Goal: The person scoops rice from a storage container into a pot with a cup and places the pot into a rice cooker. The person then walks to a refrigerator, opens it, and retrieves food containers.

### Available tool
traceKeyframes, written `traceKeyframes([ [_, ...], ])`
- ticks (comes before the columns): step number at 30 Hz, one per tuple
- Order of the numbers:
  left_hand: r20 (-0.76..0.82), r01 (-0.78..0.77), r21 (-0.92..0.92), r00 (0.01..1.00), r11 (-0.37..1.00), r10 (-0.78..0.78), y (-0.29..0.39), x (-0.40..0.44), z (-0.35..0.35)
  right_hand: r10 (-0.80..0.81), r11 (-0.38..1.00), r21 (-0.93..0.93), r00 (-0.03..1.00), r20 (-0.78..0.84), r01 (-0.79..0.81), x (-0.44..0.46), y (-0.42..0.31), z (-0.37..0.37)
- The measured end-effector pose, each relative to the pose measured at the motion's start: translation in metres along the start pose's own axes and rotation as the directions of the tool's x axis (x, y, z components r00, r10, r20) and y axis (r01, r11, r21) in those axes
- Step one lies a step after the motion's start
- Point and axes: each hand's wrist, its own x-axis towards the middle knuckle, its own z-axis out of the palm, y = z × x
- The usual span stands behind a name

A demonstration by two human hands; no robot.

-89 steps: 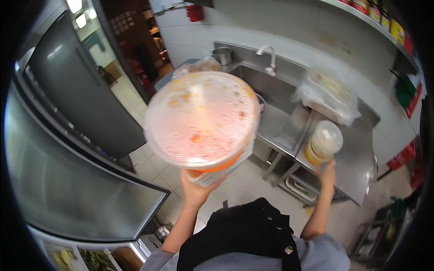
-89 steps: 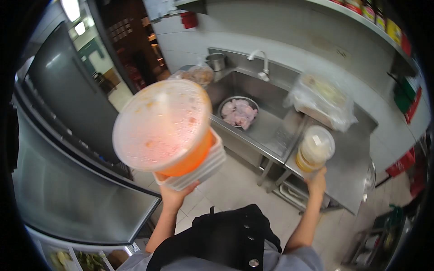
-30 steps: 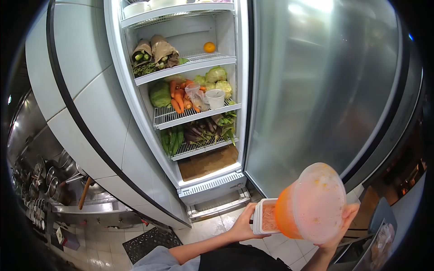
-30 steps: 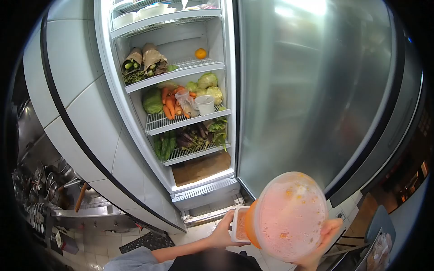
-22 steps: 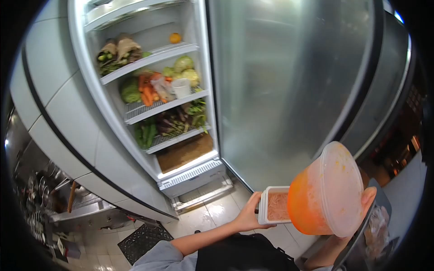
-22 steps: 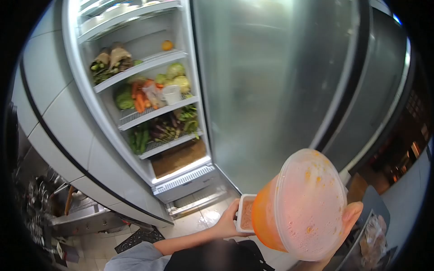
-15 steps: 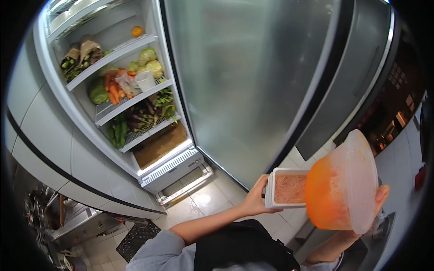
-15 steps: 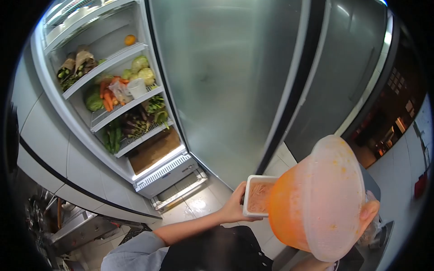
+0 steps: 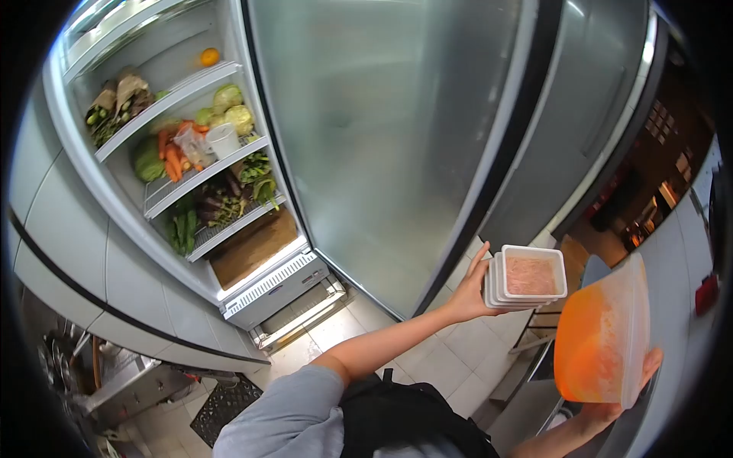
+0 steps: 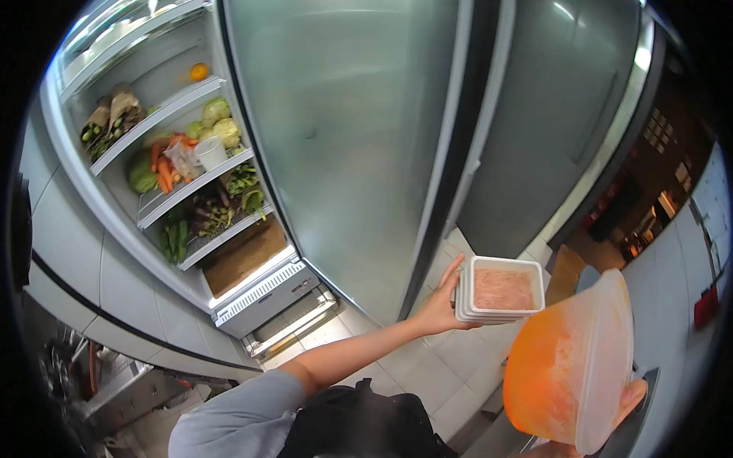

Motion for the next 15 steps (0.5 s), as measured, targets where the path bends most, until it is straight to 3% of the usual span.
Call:
traceKeyframes([
  [5, -0.134, -0.049, 0.094, 0.989, 0.994, 0.061, -0.025, 0.023, -0.003, -0.005, 1.000, 0.028, 0.999, 0.038, 0.004, 0.006, 0.028, -0.025],
  [8, -0.186, 0.034, 0.050, 0.982, 0.998, -0.024, -0.027, 0.027, -0.002, -0.016, 0.999, 0.034, 0.998, 0.060, 0.014, 0.010, 0.038, -0.030],
  [11, -0.212, 0.063, -0.056, 0.974, 0.996, -0.073, -0.027, 0.028, 0.001, 0.092, 0.993, 0.091, 0.989, -0.117, -0.081, 0.014, 0.041, -0.020],
  [15, -0.270, 0.017, 0.017, 0.963, 1.000, -0.012, -0.024, 0.026, 0.003, 0.021, 0.997, -0.070, 1.000, -0.022, -0.022, 0.016, 0.029, 0.000],
])
